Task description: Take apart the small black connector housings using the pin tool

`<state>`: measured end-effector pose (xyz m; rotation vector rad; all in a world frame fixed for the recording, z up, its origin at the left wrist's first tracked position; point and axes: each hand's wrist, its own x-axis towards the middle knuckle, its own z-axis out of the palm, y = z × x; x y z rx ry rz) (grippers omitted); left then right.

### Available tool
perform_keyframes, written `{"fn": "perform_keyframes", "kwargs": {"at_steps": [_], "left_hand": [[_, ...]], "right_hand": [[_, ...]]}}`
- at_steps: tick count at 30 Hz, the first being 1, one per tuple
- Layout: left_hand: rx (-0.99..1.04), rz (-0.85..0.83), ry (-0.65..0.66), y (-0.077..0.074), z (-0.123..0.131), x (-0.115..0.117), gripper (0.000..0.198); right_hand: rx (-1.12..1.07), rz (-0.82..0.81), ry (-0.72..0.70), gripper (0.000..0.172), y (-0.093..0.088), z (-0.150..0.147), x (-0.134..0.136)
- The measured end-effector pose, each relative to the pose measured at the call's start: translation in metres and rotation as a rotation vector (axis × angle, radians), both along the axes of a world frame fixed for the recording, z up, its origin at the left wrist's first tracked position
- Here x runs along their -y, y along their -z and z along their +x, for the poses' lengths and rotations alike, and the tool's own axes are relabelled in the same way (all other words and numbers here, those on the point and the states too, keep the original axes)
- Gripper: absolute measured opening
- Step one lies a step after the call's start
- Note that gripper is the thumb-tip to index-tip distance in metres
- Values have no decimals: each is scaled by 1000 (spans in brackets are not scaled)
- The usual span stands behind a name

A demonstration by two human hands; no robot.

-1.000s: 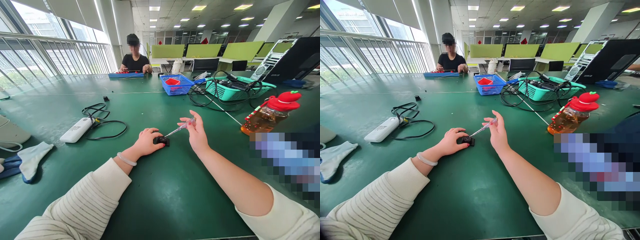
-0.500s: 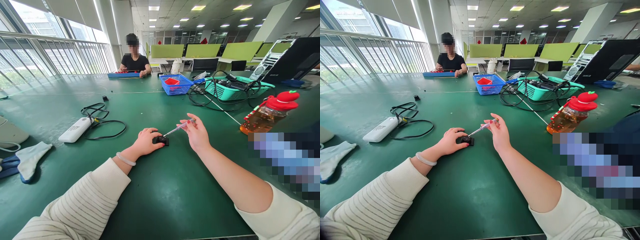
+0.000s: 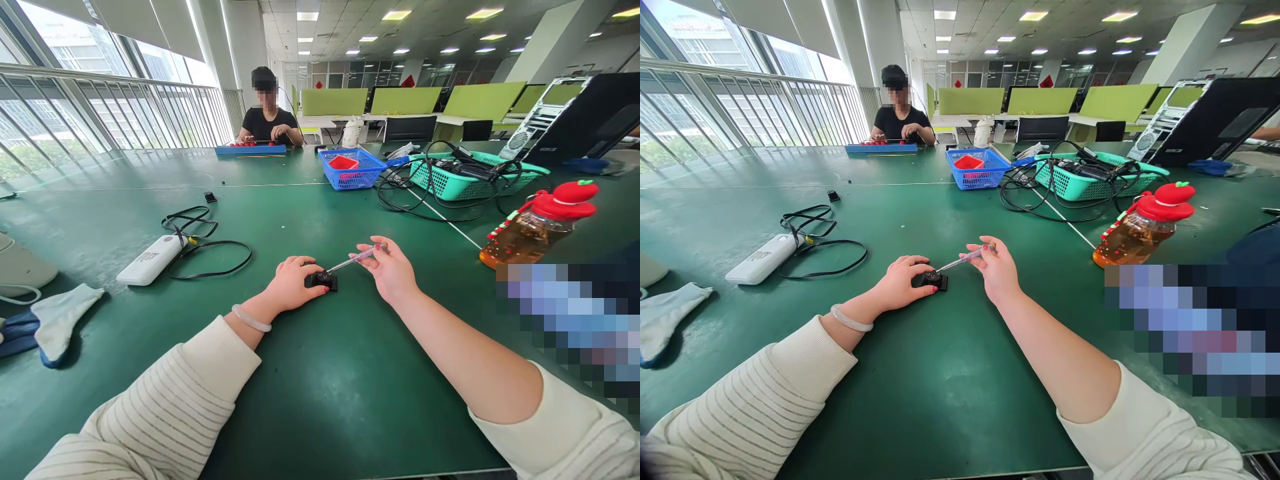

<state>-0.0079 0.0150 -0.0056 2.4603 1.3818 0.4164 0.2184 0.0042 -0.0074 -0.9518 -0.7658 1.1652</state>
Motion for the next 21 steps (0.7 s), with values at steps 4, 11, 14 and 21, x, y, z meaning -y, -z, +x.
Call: {"fn": "perform_keyframes", "kwargs": {"at_steps": [4,11,14,21], "left_hand": [[-2,3,-6,-1,1,0,42],[-10,-5,-2,-3,1,1,43],[-16,-6,-5,-3,1,1,43],[-9,-8,0,-3,1,1,43]], "right_hand": [[-21,-14,27,21,-1,-1,0],[-12,-53,27,39,-3,-3,1],[-12,-50,26,42,-3,-4,1],[-35,-75,48,36,-4,-4,1]]}}
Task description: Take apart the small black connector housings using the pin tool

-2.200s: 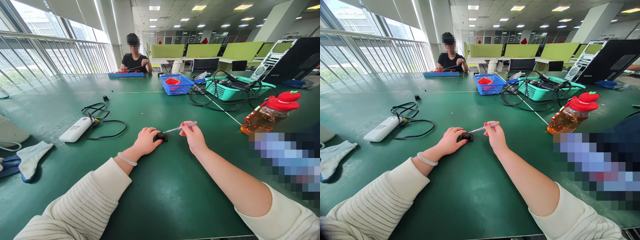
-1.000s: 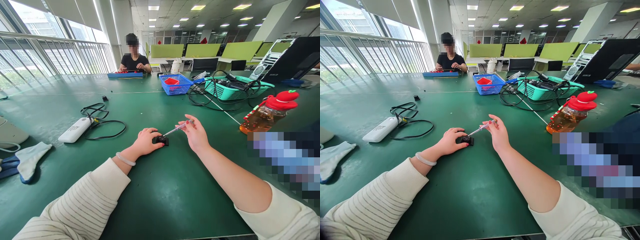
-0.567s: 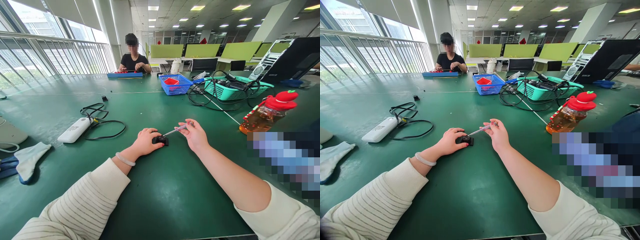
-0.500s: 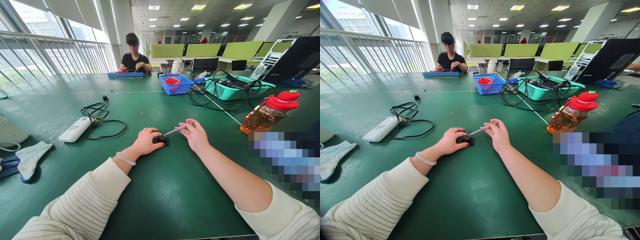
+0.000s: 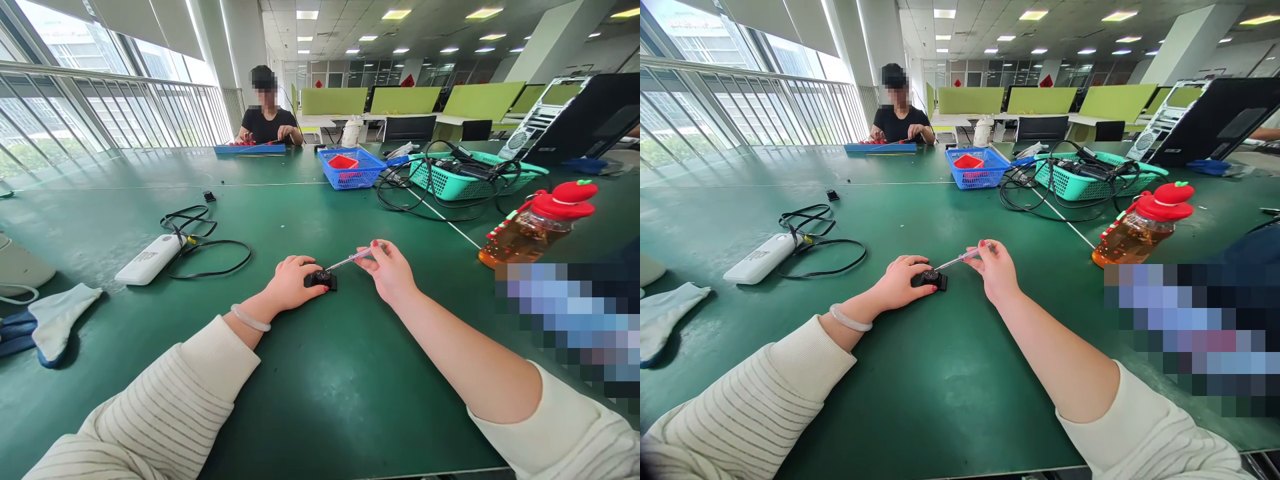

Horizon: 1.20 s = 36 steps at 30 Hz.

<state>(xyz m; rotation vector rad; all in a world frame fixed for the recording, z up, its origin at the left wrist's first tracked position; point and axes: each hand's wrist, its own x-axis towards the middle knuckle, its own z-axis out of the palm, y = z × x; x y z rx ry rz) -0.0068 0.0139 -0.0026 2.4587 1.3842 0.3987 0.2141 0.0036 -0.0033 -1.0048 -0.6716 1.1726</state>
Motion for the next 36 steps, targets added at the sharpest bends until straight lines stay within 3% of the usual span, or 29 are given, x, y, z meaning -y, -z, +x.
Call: {"fn": "perform_keyframes", "kwargs": {"at_steps": [23,29,36], "left_hand": [[-3,-5,5,-1,0,1,42],[-8,-2,6,-1,0,1,43],[-15,4,11,-1,0,1,43]], "right_hand": [[40,121,33,37,5,6,-2],[207,265,-2,42,-1,0,6],[396,426,-98,29,-10,-6,21]]}}
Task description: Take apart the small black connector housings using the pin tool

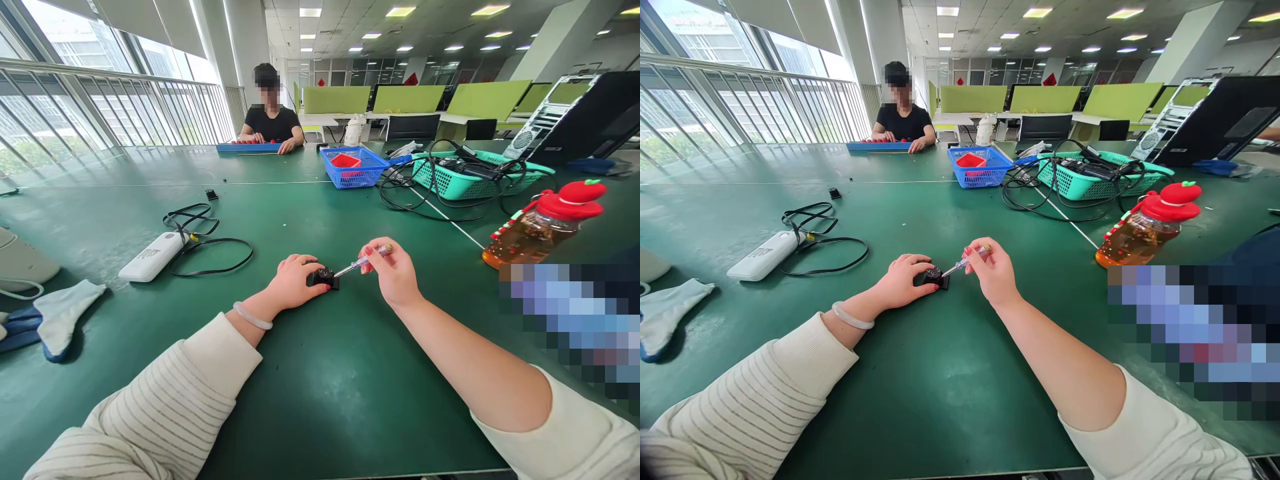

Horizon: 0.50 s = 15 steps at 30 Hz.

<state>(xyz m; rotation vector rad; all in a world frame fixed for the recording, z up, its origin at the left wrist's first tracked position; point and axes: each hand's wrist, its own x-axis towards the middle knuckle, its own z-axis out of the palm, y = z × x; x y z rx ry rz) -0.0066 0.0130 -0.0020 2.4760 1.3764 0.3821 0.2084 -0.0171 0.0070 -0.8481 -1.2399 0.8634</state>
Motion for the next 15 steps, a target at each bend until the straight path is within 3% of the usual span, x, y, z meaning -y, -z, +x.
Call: {"fn": "perform_keyframes", "kwargs": {"at_steps": [4,7,15], "left_hand": [[-7,5,-2,1,0,-1,44],[-6,8,-2,2,0,-1,43],[14,16,1,2,0,-1,41]], "right_hand": [[298,125,-67,38,-6,-4,11],[392,202,-43,43,-10,-7,17],[244,140,72,41,-1,-4,12]]}}
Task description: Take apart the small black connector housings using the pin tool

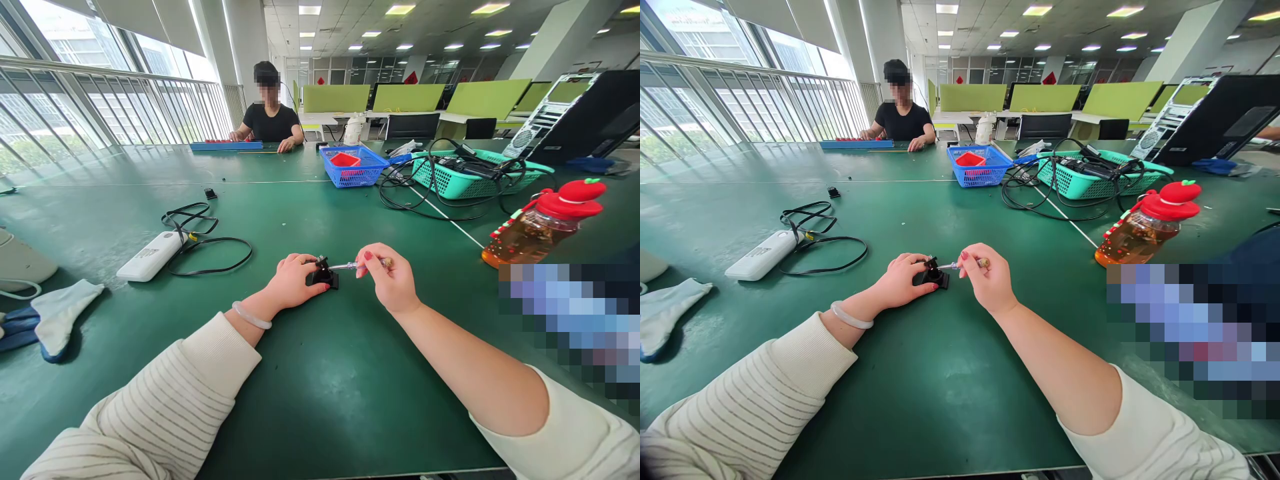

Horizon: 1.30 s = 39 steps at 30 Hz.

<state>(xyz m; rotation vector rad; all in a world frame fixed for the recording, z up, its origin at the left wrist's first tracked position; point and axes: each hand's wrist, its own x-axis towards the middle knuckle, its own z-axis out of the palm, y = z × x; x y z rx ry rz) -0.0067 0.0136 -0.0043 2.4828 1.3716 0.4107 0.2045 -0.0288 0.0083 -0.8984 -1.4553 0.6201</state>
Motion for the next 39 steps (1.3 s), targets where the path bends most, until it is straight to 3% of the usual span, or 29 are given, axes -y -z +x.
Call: {"fn": "perform_keyframes", "kwargs": {"at_steps": [8,17,25,39], "left_hand": [[-10,-7,3,-1,0,0,45],[2,-10,-14,1,0,-2,43],[-2,-15,-14,3,0,-4,44],[8,-7,-9,5,-1,-5,43]], "right_hand": [[-38,-93,145,45,4,1,-8],[72,44,119,39,-2,1,3],[14,-98,-59,23,0,6,-4],[342,181,-164,17,-4,3,3]]}}
